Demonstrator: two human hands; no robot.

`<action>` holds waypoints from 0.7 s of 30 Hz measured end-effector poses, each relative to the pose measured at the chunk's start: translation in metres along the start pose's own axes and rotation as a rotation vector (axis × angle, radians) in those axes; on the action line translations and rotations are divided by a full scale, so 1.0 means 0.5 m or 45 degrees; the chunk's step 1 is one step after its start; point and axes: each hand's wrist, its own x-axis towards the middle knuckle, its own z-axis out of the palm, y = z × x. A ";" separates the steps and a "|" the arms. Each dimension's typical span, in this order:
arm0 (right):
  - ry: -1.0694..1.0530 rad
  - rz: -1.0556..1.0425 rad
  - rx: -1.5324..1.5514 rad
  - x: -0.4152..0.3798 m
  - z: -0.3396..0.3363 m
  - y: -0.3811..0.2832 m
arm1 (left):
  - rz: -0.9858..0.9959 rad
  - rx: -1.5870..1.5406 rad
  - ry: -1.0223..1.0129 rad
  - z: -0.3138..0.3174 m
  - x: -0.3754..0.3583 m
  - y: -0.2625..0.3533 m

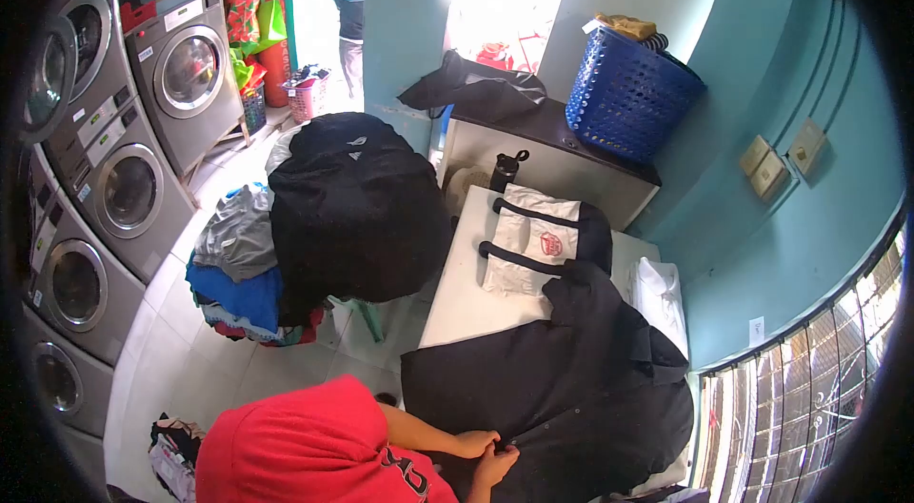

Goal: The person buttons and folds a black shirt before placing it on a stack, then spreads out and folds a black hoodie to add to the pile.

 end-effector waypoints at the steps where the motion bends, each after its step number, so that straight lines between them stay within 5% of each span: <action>1: -0.005 0.000 -0.003 -0.006 0.006 0.005 | -0.004 -0.004 0.001 0.003 -0.009 -0.010; 12: 0.132 -0.019 -0.164 -0.022 0.027 -0.003 | 0.281 -0.132 0.046 -0.025 -0.045 -0.055; 21: 0.141 -0.092 -0.417 -0.030 0.003 -0.030 | 0.256 -0.202 -0.031 -0.128 -0.130 -0.101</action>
